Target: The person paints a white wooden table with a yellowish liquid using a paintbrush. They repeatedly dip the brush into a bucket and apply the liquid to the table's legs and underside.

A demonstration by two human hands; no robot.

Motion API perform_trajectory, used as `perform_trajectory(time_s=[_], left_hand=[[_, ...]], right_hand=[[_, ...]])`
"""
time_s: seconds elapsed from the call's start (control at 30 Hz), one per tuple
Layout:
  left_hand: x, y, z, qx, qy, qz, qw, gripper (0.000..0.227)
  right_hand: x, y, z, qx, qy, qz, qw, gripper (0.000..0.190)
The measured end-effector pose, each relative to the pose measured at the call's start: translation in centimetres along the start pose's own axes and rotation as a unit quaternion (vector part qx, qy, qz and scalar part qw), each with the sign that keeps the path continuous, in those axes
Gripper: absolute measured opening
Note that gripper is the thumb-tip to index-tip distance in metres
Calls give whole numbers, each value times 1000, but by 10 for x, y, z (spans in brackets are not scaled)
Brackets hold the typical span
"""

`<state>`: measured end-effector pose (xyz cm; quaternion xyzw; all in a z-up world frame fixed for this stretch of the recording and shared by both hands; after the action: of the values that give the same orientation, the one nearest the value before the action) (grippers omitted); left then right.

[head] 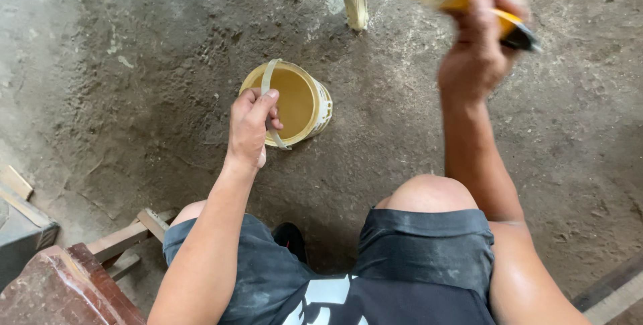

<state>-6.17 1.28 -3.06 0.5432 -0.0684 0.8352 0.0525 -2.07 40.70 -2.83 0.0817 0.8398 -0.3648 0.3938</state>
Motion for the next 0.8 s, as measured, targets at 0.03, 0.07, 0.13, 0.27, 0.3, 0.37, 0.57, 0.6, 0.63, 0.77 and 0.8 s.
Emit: perform_trajectory(time_s=[0.03, 0.07, 0.13, 0.27, 0.3, 0.37, 0.57, 0.6, 0.63, 0.77, 0.8], left_hand=[[-1, 0, 1, -1, 0, 3, 1000, 24], [-3, 0, 1, -3, -1, 6, 1000, 24], [-3, 0, 0, -1, -3, 12, 1000, 23], [-3, 0, -3, 9, 1, 1, 1000, 22], [-4, -1, -1, 3, -2, 4, 1000, 22], [-1, 1, -3, -9, -14, 12, 1000, 22], [-8, 4, -2, -2, 10, 7, 1000, 22], [-6, 3, -3, 0, 9, 4, 1000, 22], [-6, 2, -4, 2, 10, 1, 1000, 23], [-4, 1, -6, -4, 2, 6, 1000, 24], [-4, 1, -7, -7, 5, 4, 1000, 24]], right_hand=[[-24, 8, -4, 27, 86, 60, 994, 11], [-30, 2, -8, 24, 127, 124, 984, 10], [-32, -15, -22, 18, 209, 250, 945, 9], [-17, -103, 37, -181, 334, 425, 822, 2], [-21, -102, 43, -206, 310, 394, 841, 1], [-24, -101, 39, -253, 265, 325, 872, 3], [-80, -56, -61, -136, 216, 356, 899, 7], [-96, -61, -67, -145, 202, 422, 872, 8], [-108, -86, -60, -219, 271, 475, 808, 9], [-121, -138, -41, -423, 401, 553, 595, 14], [-119, -138, -39, -456, 404, 550, 571, 14]])
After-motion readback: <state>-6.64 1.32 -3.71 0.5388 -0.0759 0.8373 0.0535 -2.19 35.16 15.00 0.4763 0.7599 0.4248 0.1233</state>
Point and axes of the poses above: each hand's wrist, its own z-axis away from the middle knuckle, its own y-axis out of the back of the hand, x = y × z, the point moved 8 cm from there along -z, towards the middle knuckle, and after that the axes turned 1 degree about -x, right-handed, at the moved point
